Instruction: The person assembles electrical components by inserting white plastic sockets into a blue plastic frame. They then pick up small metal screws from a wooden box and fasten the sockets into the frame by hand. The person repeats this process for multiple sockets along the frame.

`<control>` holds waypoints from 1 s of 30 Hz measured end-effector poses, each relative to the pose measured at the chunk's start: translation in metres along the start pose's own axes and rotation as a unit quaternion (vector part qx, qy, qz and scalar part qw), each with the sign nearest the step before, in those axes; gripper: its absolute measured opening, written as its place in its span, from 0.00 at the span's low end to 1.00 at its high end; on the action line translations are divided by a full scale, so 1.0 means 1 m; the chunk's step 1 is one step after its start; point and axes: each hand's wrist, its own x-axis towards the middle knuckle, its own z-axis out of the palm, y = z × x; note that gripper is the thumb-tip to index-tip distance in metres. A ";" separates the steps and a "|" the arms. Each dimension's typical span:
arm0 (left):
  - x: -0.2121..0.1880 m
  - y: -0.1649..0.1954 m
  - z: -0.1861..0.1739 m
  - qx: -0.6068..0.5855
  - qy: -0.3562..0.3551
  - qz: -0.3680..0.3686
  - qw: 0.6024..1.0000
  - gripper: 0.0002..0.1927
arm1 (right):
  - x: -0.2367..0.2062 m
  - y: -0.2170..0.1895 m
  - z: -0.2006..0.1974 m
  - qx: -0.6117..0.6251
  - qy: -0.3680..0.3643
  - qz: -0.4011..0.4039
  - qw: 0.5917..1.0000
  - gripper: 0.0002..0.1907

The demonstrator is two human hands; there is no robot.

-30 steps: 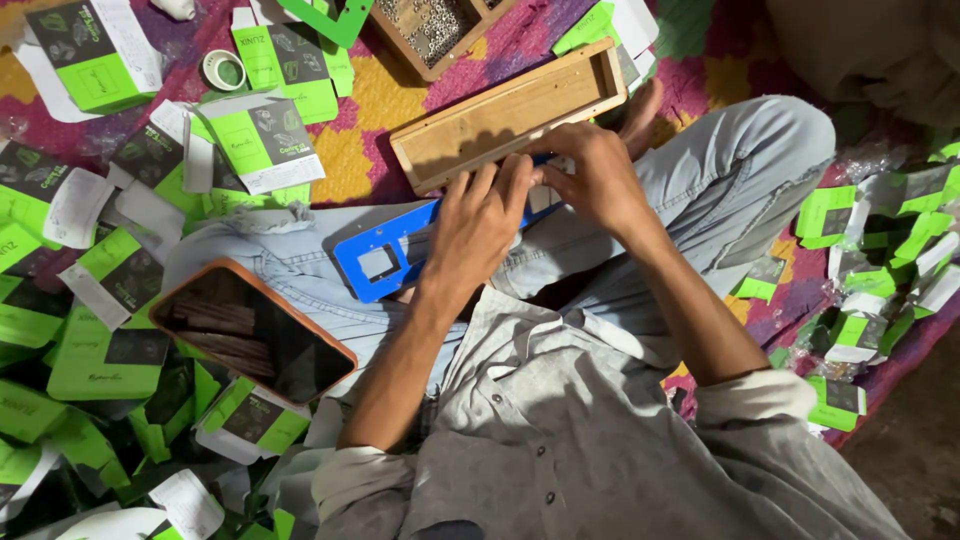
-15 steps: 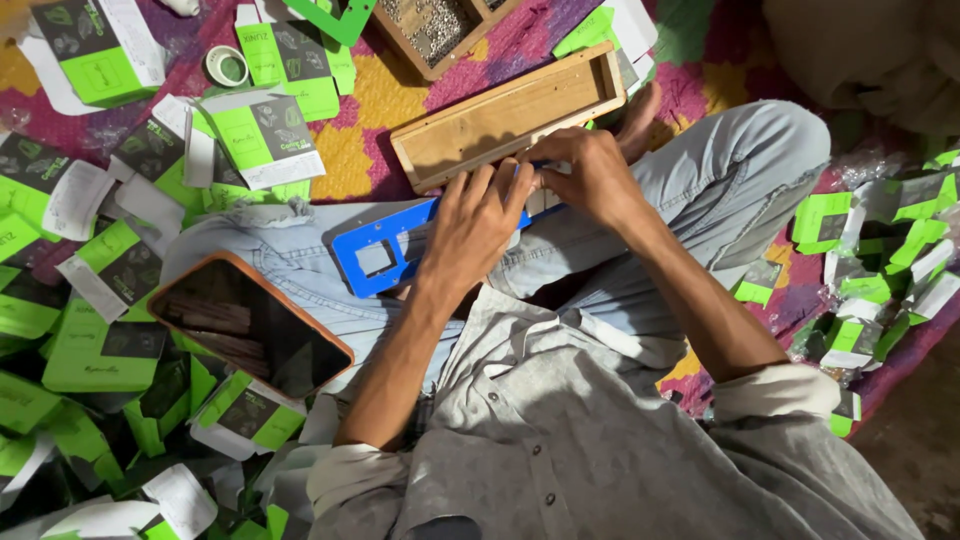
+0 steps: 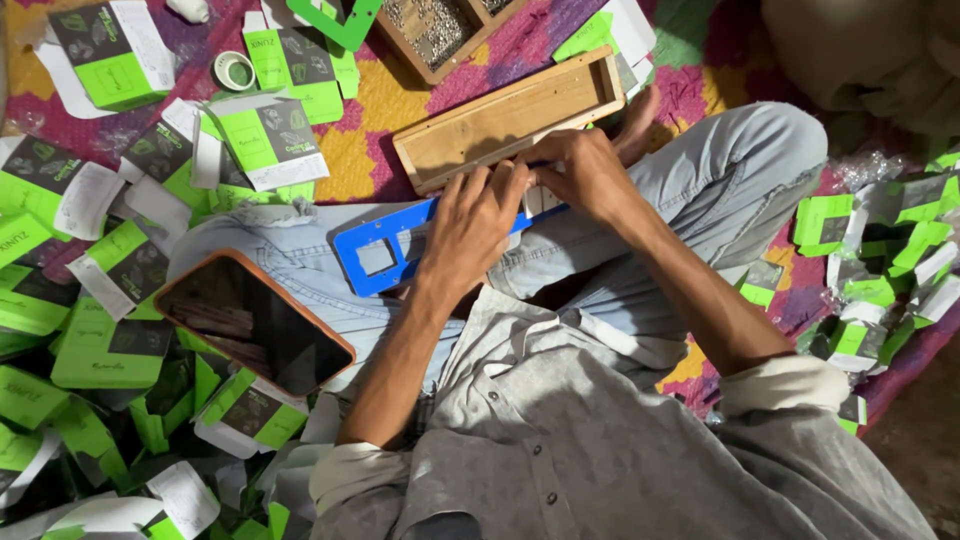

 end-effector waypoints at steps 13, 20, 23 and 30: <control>0.002 -0.002 -0.004 -0.055 -0.076 -0.046 0.995 0.47 | 0.002 0.007 -0.001 0.047 -0.024 0.037 0.998 0.16; 0.006 -0.003 -0.011 -0.062 -0.097 -0.048 0.992 0.51 | 0.013 0.010 -0.006 0.002 -0.031 -0.003 1.000 0.17; 0.007 -0.001 -0.013 -0.059 -0.099 -0.047 0.992 0.54 | 0.025 0.008 -0.012 -0.020 -0.088 0.043 0.995 0.18; 0.008 -0.005 -0.017 -0.094 -0.040 -0.082 0.991 0.47 | 0.009 -0.016 0.000 -0.084 0.099 -0.078 0.989 0.16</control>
